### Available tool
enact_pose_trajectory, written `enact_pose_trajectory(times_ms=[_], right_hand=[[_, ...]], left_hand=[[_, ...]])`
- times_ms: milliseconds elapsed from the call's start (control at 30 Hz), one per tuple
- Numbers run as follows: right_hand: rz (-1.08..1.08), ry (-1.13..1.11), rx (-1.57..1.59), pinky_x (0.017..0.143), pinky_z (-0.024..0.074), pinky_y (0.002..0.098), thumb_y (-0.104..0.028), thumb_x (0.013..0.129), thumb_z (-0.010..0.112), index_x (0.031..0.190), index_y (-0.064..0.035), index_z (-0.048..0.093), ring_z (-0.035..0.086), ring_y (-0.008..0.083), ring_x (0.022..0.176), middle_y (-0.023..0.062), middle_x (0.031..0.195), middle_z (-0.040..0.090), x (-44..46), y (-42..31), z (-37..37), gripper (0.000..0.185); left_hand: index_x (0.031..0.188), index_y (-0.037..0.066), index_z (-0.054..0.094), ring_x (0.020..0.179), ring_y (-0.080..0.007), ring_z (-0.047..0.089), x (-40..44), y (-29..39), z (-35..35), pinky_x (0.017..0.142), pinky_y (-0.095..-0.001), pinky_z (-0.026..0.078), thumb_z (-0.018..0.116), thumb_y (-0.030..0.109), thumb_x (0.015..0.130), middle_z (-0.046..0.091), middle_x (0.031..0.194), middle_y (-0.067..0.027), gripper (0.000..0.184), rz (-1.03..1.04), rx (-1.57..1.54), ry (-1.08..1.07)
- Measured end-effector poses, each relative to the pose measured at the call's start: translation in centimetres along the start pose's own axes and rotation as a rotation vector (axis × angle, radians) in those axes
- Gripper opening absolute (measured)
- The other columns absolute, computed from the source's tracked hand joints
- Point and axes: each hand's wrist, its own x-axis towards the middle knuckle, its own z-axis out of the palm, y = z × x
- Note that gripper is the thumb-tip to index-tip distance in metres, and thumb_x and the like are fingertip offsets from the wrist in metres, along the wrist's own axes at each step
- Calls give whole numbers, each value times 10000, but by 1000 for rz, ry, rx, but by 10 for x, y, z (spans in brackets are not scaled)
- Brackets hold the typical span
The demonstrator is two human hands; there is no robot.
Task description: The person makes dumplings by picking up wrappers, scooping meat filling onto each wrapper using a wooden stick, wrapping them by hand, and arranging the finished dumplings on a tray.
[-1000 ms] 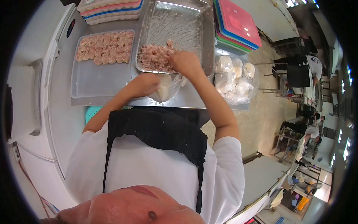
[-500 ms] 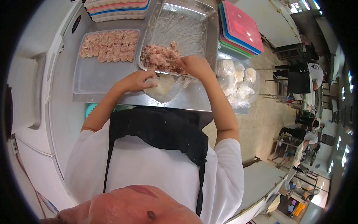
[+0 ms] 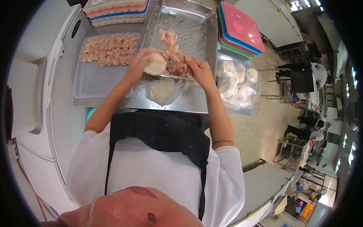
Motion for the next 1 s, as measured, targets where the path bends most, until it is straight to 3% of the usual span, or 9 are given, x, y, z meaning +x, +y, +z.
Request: enact_pose_trajectory(times_ms=[67,167,267,300,400,500,700,900,1000], right_hand=[[-29,18,96,487,269,204,-359,968,526,993,-30,690,362,30,546,-63,605,442,-1,-7,8,368],[-82,-6,102,515,340,242,-326,968,524,1076,-28,673,445,63,568,-3,641,500,5,-6,25,349],[-479,246,-437,588,426,306,-311,965,521,1115,-29,656,553,170,627,75,690,566,20,34,36,347],[-413,174,-574,663,475,436,-247,927,540,1120,-54,643,619,355,748,176,815,611,11,16,28,292],[-248,25,-1075,689,492,421,-225,925,546,1117,-70,625,608,372,777,147,814,598,-12,-21,14,259],[-395,153,-1014,676,492,461,-202,904,551,1090,-80,611,616,380,796,157,835,594,-20,-28,27,231],[-324,82,-1277,648,493,469,-183,892,554,1063,-84,606,622,371,776,161,831,583,-28,-57,13,205],[-490,69,-1104,666,495,425,-193,906,565,1126,-65,611,639,335,813,150,799,594,-23,-45,22,258],[-609,108,-664,624,475,369,-234,943,550,1161,-29,614,628,227,738,108,726,593,-16,-47,-1,306]], left_hand=[[1172,3,526,1130,-226,549,18,13,18,964,-370,450,516,61,895,569,1181,-128,283,-255,-693,246],[1211,-44,494,1154,-259,523,34,30,37,1011,-403,416,486,139,922,557,1198,-160,342,-244,-992,296],[1231,-59,476,1171,-298,504,43,26,31,1025,-436,383,449,328,932,551,1200,-175,490,-246,-1138,260],[1233,-63,473,1169,-307,502,46,18,23,1022,-443,377,432,400,934,550,1196,-174,552,-252,-1167,241],[1173,-25,515,941,-247,553,46,-26,0,894,-349,445,355,573,929,581,1092,-155,665,-122,-1404,-12],[1277,-40,460,1220,-338,442,44,2,17,1060,-501,294,363,603,904,515,1246,-202,750,-364,-1060,502],[1222,-44,480,1118,-339,478,37,39,22,1016,-504,347,461,617,873,518,1176,-213,749,-429,-1024,474],[1172,36,531,990,-283,547,50,24,7,973,-423,410,624,452,844,536,1048,-122,538,-401,-1181,467],[1219,26,512,1049,-249,542,40,35,6,992,-370,413,685,293,828,528,1136,-115,504,-196,-935,164]])
